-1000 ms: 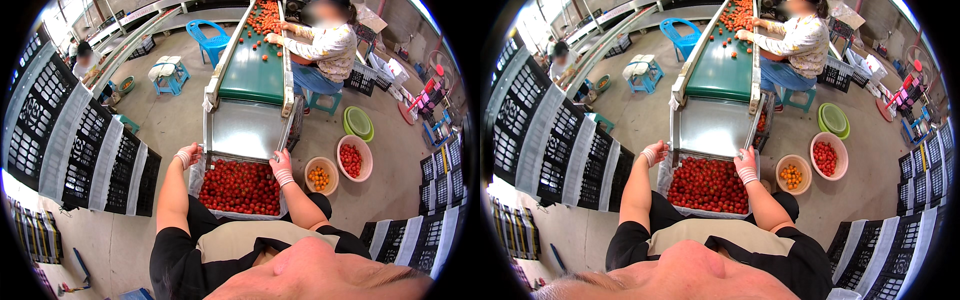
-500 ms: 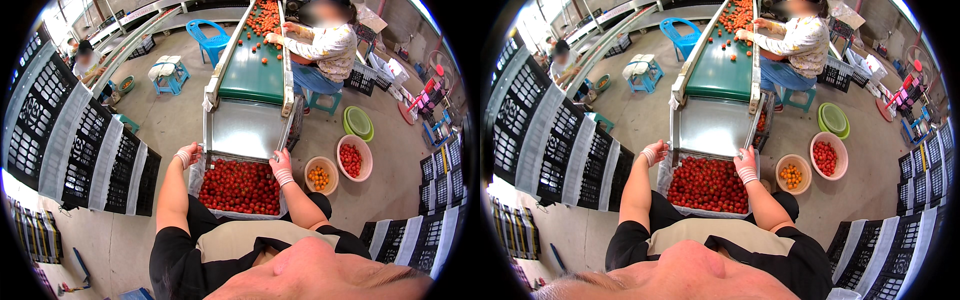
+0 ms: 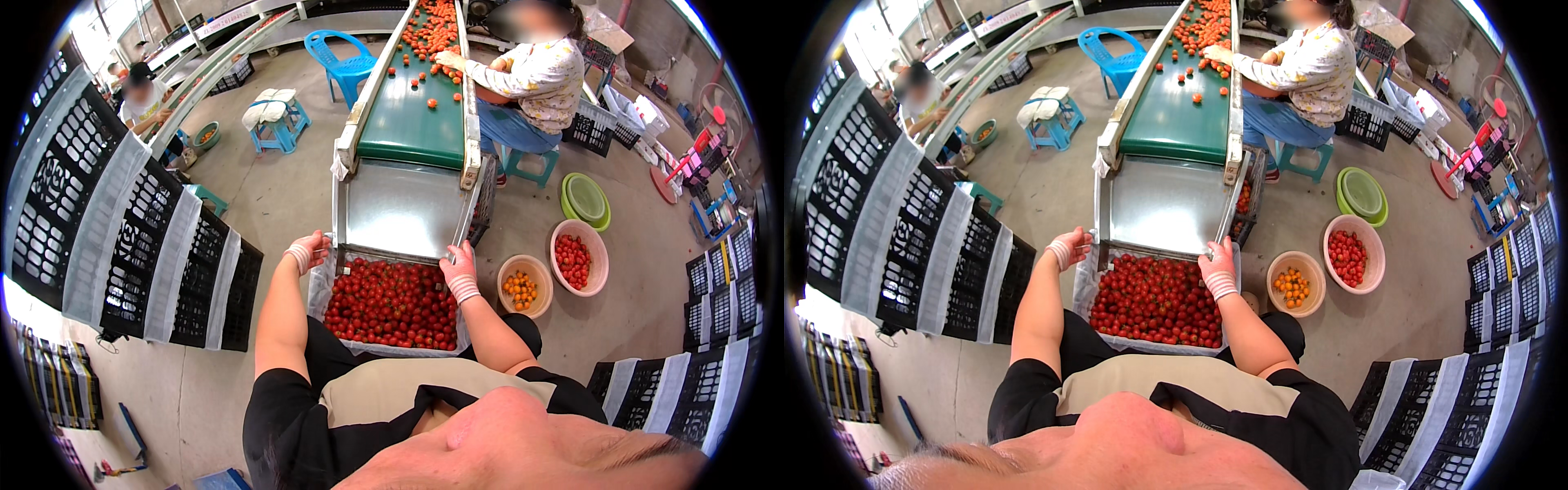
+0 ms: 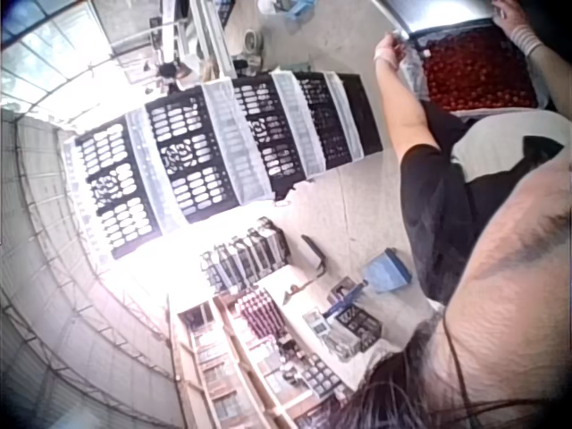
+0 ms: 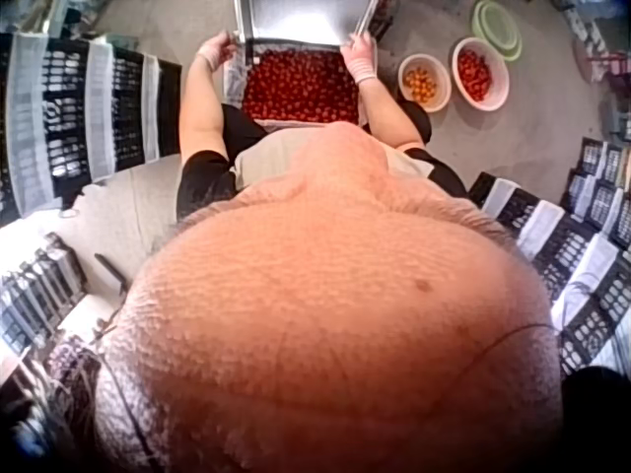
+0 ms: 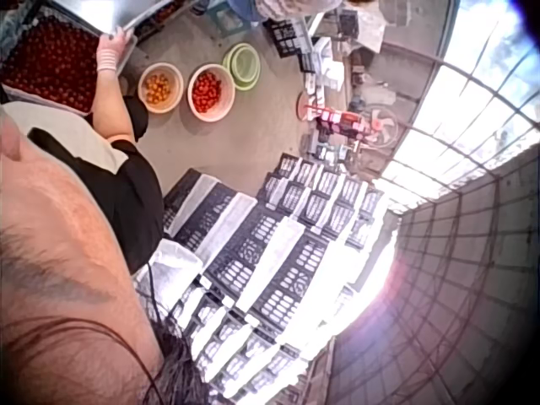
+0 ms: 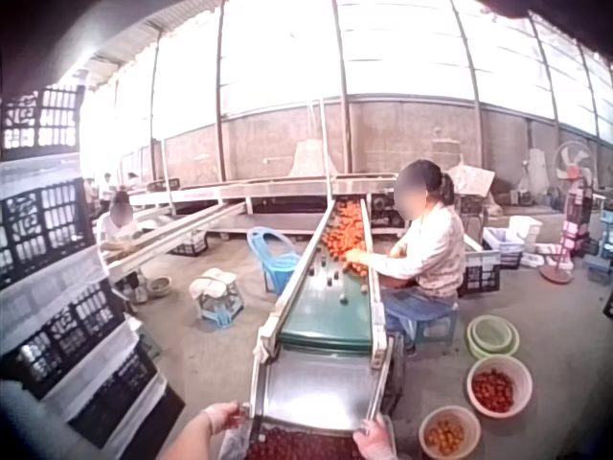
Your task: The person sits on the floor and sorts small red tomatoes from a conveyor belt into a white plastic crate. They use both hands to pick the tomatoes and arrange them in the container.
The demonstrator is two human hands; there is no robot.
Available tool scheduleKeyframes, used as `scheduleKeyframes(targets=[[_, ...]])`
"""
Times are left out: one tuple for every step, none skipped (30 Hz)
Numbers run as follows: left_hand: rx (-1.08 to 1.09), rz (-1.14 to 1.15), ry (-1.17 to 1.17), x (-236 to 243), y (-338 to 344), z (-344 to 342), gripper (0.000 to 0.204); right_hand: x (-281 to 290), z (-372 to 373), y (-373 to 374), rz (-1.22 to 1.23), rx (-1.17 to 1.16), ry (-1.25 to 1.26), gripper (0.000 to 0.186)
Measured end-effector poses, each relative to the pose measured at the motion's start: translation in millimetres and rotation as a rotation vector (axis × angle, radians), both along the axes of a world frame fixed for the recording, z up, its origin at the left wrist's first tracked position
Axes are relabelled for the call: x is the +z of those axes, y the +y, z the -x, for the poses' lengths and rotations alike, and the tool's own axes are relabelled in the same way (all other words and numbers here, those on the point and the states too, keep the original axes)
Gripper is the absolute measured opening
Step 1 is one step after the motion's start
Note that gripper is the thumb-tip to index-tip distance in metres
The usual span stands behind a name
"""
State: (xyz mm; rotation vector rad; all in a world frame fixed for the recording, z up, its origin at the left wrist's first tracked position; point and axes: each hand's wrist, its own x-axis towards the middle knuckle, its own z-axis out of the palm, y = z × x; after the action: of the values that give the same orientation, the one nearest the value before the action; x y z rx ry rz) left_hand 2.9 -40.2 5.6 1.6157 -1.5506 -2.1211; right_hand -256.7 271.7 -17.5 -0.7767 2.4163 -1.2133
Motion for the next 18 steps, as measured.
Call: scheduleKeyframes(targets=[[-0.001, -0.002, 0.0, 0.3, -0.5, 0.2, 0.044, -0.4, 0.1, 0.0, 0.001, 0.002, 0.0, 0.047], [-0.001, -0.005, 0.0, 0.0, -0.7, 0.1, 0.045, -0.2, -0.2, -0.1, 0.001, 0.004, -0.001, 0.047], [0.001, -0.005, -0.002, -0.5, -0.7, -0.1, 0.045, 0.1, -0.4, -0.1, 0.001, 0.006, -0.001, 0.047], [0.002, -0.004, -0.004, -0.9, -0.7, -0.3, 0.045, 0.4, -0.5, -0.1, -0.005, 0.005, -0.005, 0.047], [0.003, -0.004, -0.006, -1.1, -0.5, 0.1, 0.045, 1.7, -0.7, 0.0, -0.011, 0.003, -0.008, 0.047], [-0.001, -0.005, 0.003, -1.4, -0.3, 0.1, 0.045, 2.9, -0.9, 0.3, -0.017, 0.002, -0.012, 0.047], [-0.006, -0.006, 0.012, -1.6, 0.0, -0.3, 0.046, 4.2, -1.0, 0.7, -0.022, 0.003, -0.011, 0.047], [-0.009, -0.006, 0.02, -2.1, -0.7, -1.4, 0.047, 5.4, -1.5, 0.6, -0.025, 0.005, -0.009, 0.047], [-0.008, -0.009, 0.022, -2.7, -1.6, -2.2, 0.047, 6.6, -1.9, 0.6, -0.028, 0.008, -0.008, 0.047], [-0.008, -0.012, 0.023, -3.3, -2.4, -2.8, 0.047, 7.7, -2.5, 0.4, -0.029, 0.009, -0.009, 0.047], [-0.007, -0.016, 0.024, -3.5, -2.7, -2.8, 0.047, 8.1, -2.7, 0.5, -0.03, 0.009, -0.01, 0.047], [-0.002, -0.014, 0.02, -3.6, -2.9, -3.0, 0.045, 8.6, -2.9, 0.4, -0.031, 0.01, -0.01, 0.048], [0.003, -0.012, 0.014, -3.7, -3.2, -3.2, 0.044, 8.9, -3.3, 0.0, -0.029, 0.01, -0.01, 0.048], [0.006, -0.011, 0.01, -2.9, -2.4, -1.9, 0.042, 8.2, -2.7, 0.4, -0.028, 0.008, -0.009, 0.048], [0.006, -0.01, 0.005, -2.1, -1.6, -0.6, 0.042, 7.4, -2.3, 0.7, -0.027, 0.006, -0.008, 0.048], [0.007, -0.009, 0.0, -1.2, -0.7, 0.5, 0.042, 6.6, -1.9, 1.0, -0.024, 0.003, -0.009, 0.048], [0.009, -0.006, -0.005, -0.7, -0.5, 0.6, 0.042, 6.0, -2.0, 0.8, -0.021, 0.002, -0.011, 0.048], [0.012, -0.005, -0.008, -0.1, -0.3, 0.6, 0.042, 5.3, -2.1, 0.7, -0.017, 0.0, -0.013, 0.048]])
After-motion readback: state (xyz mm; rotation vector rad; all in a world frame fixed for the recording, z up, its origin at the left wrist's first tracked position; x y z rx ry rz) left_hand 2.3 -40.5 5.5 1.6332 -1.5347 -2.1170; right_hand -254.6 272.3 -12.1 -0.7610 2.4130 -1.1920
